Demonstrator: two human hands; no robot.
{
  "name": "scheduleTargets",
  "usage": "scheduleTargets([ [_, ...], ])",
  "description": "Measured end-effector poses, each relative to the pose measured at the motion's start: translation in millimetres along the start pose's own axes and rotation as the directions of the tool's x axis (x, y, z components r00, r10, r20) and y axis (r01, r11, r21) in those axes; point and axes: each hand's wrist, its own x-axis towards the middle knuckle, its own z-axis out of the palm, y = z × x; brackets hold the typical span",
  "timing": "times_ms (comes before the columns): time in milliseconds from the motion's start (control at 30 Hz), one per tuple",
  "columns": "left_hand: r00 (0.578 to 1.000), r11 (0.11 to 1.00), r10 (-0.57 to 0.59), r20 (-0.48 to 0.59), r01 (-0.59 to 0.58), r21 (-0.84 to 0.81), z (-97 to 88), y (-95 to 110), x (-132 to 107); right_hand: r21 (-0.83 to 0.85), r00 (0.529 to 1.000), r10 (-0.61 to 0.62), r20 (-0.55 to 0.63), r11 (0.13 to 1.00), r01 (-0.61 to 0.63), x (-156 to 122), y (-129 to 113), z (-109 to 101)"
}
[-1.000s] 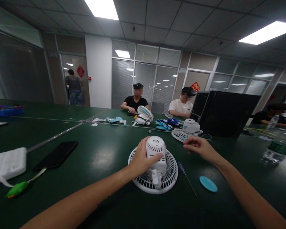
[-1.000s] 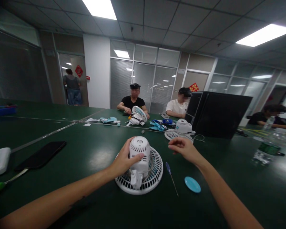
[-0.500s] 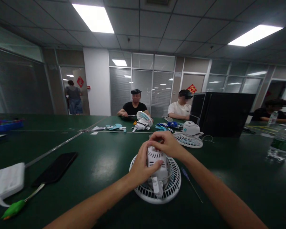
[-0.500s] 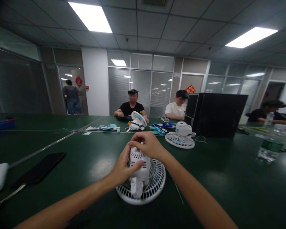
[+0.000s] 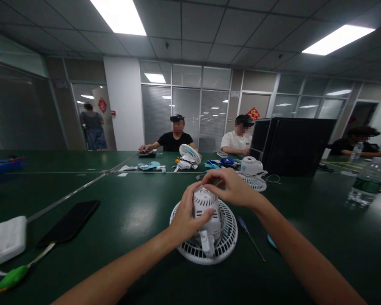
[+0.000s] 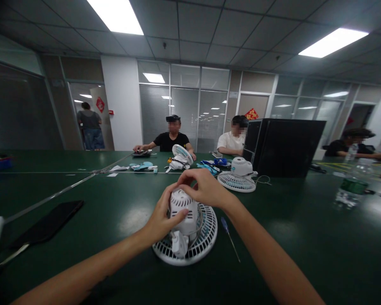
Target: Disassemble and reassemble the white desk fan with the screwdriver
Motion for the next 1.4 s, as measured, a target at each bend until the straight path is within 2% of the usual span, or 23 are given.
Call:
scheduleTargets([
  [200, 1.000, 1.000, -0.028, 0.006, 0.028, 0.013, 0.2, -0.6, -0.6, -0.070, 0.993, -0.005, 0.116, 0.997, 0.013, -5.5, 2.1, -3.4],
  [367, 1.000, 1.000, -0.010, 0.001, 0.010, 0.010, 1.2, -3.6, -0.6, -0.183, 0.995, -0.040, 0.089, 0.981, 0.055, -4.3, 5.6, 4.1],
  [600, 1.000, 1.000, -0.012, -0.012, 0.012, 0.025, 0.4, -3.2, -1.2, -0.196, 0.991, -0.052, 0.127, 0.978, 0.077, -4.0, 5.0, 3.3],
  [833, 1.000, 1.000, -0.008, 0.007, 0.008, 0.014, 0.3, -0.6, -1.6, -0.200, 0.953, -0.009, 0.304, 0.977, 0.073, -11.7, -2.9, -10.0],
  [900, 1.000, 1.000, -0.010, 0.008, 0.010, 0.008, -0.2, 0.5, -1.7, -0.175, 0.958, -0.001, 0.287, 0.983, 0.053, -14.8, -3.7, -14.6],
  [967, 1.000, 1.000, -0.019, -0.004, 0.019, 0.007, -0.9, 1.7, -1.6, -0.156, 0.977, 0.027, 0.210, 0.988, 0.006, -19.9, 1.6, -18.8],
  [1067, 0.999, 1.000, -0.027, -0.020, 0.027, 0.010, -1.8, 3.5, -1.7, -0.241, 0.981, 0.174, 0.082, 0.959, -0.150, -36.2, 24.9, -22.0],
  [1133, 0.999, 1.000, -0.021, -0.024, 0.021, 0.019, -1.8, 5.0, -2.0, -0.360, 0.935, 0.345, 0.076, 0.884, -0.297, -54.1, 48.0, -20.3],
  [1233, 0.999, 0.999, -0.007, -0.042, 0.009, 0.043, -0.7, 7.6, -2.9, -0.496, 0.773, 0.619, 0.143, 0.720, -0.485, -85.5, 82.6, -10.8],
  [1300, 0.998, 0.998, -0.003, -0.065, 0.007, 0.060, 0.5, 8.8, -3.4, -0.533, 0.679, 0.705, 0.204, 0.662, -0.527, -102.4, 98.9, -1.5],
  [1333, 0.997, 0.998, -0.003, -0.074, 0.008, 0.065, 1.2, 9.1, -3.5, -0.526, 0.658, 0.715, 0.236, 0.664, -0.532, -108.1, 104.2, 3.2],
  [1400, 0.997, 0.998, -0.005, -0.083, 0.011, 0.069, 2.4, 9.1, -3.7, -0.475, 0.679, 0.676, 0.287, 0.716, -0.511, -113.0, 109.1, 10.8],
])
